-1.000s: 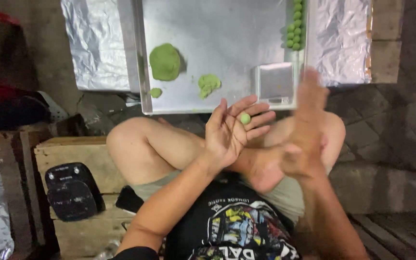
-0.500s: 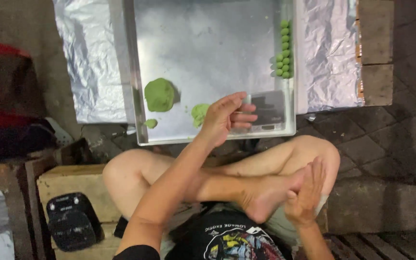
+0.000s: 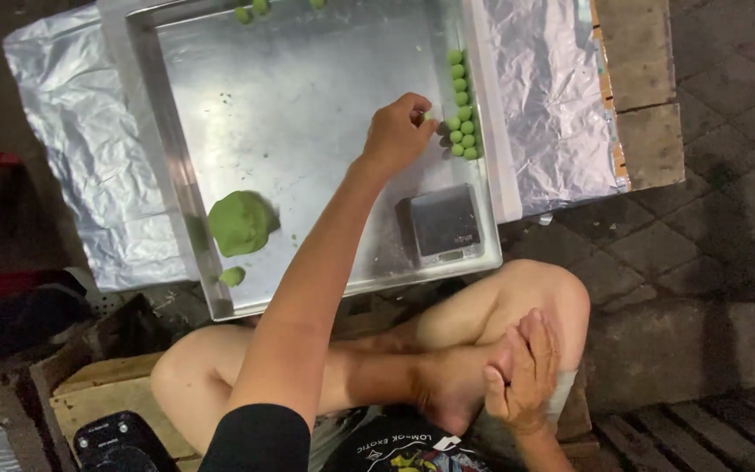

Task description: The person is shaping small balls of green dough by hand and arranging them on a metal tray.

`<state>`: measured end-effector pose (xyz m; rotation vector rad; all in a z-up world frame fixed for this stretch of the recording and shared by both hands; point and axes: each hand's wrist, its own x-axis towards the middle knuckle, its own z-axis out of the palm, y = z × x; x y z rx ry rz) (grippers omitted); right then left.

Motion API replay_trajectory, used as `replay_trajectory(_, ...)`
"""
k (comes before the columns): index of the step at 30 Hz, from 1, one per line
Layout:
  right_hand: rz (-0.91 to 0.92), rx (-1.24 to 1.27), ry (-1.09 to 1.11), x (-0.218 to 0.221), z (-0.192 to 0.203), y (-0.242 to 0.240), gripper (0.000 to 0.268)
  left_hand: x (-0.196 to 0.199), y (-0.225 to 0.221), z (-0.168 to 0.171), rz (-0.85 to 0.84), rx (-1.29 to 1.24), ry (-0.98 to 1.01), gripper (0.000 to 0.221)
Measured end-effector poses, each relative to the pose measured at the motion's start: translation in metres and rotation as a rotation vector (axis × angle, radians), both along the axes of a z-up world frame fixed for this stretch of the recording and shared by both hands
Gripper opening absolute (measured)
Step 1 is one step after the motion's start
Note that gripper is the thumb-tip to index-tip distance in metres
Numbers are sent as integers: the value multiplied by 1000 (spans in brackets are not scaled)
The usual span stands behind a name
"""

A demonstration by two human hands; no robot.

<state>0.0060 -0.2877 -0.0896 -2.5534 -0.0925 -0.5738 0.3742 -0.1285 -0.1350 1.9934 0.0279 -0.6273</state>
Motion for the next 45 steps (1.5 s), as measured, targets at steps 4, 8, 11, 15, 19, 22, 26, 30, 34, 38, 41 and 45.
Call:
replay_trajectory(4, -19, 23, 36, 1, -3, -2, 54, 16, -17, -1, -121, 145, -24, 27)
replay_trajectory(8, -37, 35, 61, -6, -11, -5, 52, 24, -26, -30, -177, 166, -117, 31)
replay_trajectory(11, -38, 41, 45, 2, -5, -3, 52, 24, -30, -36, -152, 133, -116, 25)
replay_trajectory(15, -45, 43, 43, 2, -6, -2, 51, 26, -32, -41, -115, 87, -136, 27)
replay_trajectory(19, -44, 44, 38, 3, -5, -1, 50, 23, -23, -18, -56, 51, -47, 32)
replay_trajectory(22, -36, 40, 17, 8, 1, 0, 50, 11, 8, -12, -26, 27, -109, 34)
replay_trajectory(26, -3, 37, -4, 3, -5, -1, 52, -44, 78, 18, 1, 67, -158, 37)
replay_trajectory(30, 16, 95, 52, 3, 8, 5, 58, -131, 168, 34, 133, 126, -65, 30)
replay_trajectory(34, 89, 59, 6, 39, 30, 16, 33, -194, 238, 12, 246, 137, -235, 27)
replay_trajectory(38, 249, 3, -29, 84, 59, 61, 14, -225, 255, -3, 181, 333, -537, 25)
replay_trajectory(41, 373, -4, -110, 124, -12, 100, 9, -217, 231, -11, 110, 355, -673, 28)
replay_trajectory(45, 404, -103, 159, 155, -64, 153, 23, -213, 213, -31, -8, 405, -768, 43)
